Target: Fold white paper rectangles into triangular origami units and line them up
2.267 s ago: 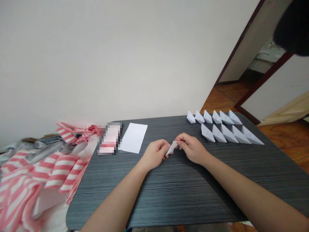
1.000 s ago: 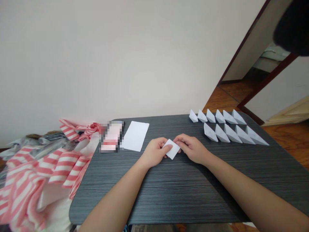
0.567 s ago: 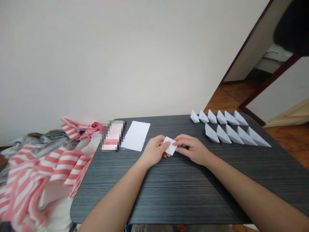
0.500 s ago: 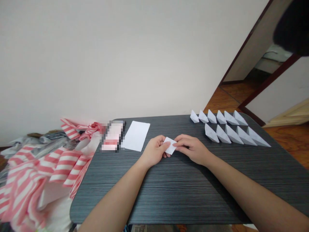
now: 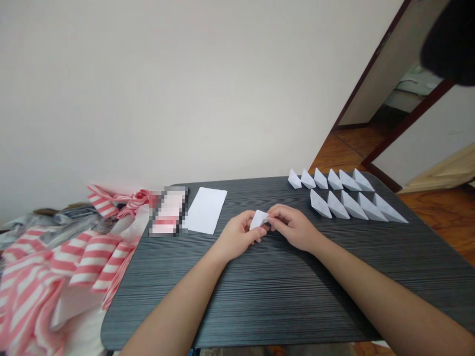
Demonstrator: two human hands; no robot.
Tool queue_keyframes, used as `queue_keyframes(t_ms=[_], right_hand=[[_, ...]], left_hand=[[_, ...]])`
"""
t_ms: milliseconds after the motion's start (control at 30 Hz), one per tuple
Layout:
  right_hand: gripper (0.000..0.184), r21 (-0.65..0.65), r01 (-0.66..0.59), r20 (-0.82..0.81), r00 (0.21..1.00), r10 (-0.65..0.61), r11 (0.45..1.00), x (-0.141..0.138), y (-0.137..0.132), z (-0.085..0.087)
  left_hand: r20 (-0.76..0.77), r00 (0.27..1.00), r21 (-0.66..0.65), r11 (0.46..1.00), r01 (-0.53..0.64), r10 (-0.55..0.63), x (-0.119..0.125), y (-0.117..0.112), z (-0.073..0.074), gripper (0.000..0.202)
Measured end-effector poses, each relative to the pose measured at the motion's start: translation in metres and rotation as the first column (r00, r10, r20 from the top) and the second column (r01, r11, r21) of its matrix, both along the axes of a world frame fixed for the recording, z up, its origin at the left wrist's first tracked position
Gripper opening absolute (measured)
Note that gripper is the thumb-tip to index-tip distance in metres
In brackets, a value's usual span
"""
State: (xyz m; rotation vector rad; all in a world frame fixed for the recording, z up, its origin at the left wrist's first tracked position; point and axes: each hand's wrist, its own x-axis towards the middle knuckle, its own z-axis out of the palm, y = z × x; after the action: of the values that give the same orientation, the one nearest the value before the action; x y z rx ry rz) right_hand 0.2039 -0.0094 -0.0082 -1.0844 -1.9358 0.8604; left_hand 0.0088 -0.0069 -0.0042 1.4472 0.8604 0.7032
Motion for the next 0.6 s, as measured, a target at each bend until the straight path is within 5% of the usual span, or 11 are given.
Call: queue_keyframes(t_ms=[600], right_hand=[[0.010, -0.144, 0.007, -0.016, 1.000, -0.009, 0.990, -0.0020, -0.0028, -0.0004]], left_hand=[[-0.127, 0.990, 0.097, 0.994, -0.042, 0.054, 0.0023, -0.0016, -0.0025, 0.026]])
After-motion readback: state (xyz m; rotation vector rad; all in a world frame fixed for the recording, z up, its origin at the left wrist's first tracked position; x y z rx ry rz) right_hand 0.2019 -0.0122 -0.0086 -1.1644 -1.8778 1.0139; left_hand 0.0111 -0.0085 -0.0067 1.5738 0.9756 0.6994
